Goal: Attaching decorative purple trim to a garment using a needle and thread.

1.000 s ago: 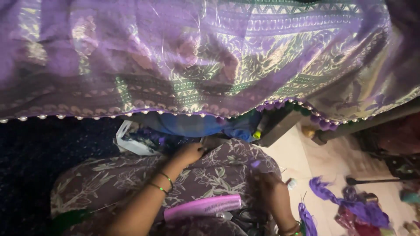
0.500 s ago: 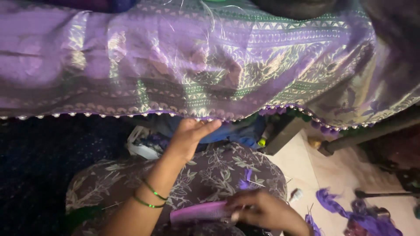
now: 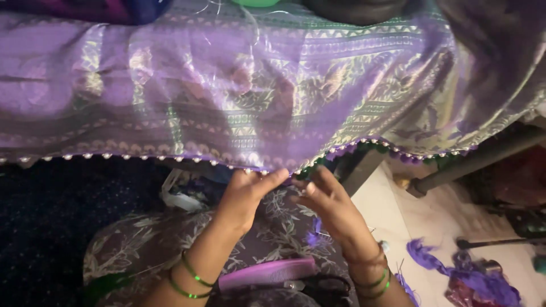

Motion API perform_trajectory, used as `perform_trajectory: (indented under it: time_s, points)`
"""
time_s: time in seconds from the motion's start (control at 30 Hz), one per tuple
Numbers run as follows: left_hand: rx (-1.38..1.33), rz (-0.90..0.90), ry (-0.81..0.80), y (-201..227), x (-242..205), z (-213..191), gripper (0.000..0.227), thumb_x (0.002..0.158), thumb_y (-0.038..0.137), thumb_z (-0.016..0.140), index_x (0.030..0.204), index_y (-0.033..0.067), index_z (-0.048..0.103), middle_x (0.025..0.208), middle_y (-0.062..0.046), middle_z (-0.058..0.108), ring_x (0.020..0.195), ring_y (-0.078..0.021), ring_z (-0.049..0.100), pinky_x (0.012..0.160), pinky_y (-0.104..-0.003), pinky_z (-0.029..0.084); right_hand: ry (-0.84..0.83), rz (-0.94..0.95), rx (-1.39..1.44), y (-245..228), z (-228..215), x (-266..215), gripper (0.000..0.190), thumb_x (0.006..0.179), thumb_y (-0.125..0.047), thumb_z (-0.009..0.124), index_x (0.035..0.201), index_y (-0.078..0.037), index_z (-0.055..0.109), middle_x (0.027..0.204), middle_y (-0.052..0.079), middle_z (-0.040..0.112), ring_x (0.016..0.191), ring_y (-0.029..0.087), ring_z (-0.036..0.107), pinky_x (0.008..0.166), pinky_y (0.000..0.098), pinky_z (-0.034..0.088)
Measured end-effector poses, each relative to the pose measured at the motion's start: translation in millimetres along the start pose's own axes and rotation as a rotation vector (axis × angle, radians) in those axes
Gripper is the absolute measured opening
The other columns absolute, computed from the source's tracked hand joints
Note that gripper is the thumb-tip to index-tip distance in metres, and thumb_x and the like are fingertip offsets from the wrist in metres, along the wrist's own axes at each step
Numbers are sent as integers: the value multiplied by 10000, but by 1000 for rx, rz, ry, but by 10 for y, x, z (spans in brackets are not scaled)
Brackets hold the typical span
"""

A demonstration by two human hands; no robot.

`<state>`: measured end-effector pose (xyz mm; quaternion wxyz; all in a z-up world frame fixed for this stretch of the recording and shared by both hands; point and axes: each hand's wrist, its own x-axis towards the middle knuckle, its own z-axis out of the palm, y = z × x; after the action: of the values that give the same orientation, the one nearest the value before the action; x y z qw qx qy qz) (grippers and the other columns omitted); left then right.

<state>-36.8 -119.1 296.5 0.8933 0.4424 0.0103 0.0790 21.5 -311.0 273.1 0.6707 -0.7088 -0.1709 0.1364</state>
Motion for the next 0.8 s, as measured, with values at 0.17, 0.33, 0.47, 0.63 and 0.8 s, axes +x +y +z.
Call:
perform_trajectory:
  time_s: [0.17,0.33,0.47,0.63,0.8]
  points:
    - [90,108,-32,-98,-67,-43,268,884,42,748,1142,8,687,1113,-43,724,1041,-148,668,952,-328,522,-280,72,798,-342,129,90,459,913,-266,680,1280,-10,580,1252,117,663,1152,249,634,979,490,559]
    - [199,72,36,-47,-127,-96,284,907,103,752,1155,-27,705,1103,-49,725,1008,-125,654,934,-316,512,-49,-98,528,-430,144,52,121,954,-91,719,1038,-10,691,1012,58,715,943,148,650,846,324,500]
    - [215,117,-39,13,-122,6,275,914,95,748,1158,-27,709,1116,-59,727,1024,-130,660,943,-325,514,61,-111,414,-133,-5,61,63,955,-85,709,972,-26,695,917,5,681,840,95,592,766,293,463]
    - [-424,-31,-77,-198,-7,-79,181,1062,215,640,1022,40,659,985,-90,715,972,-219,688,1004,-450,514,-215,-326,832,857,-526,119,296,1161,-137,469,954,60,547,893,90,600,831,176,523,794,349,431]
    - [-522,-100,-28,-49,-32,111,204,1052,291,548,989,110,616,930,-62,690,937,-227,694,997,-510,511,27,-161,456,-261,-94,-192,434,1063,-404,486,1073,-11,670,1106,105,666,1060,212,629,952,428,522]
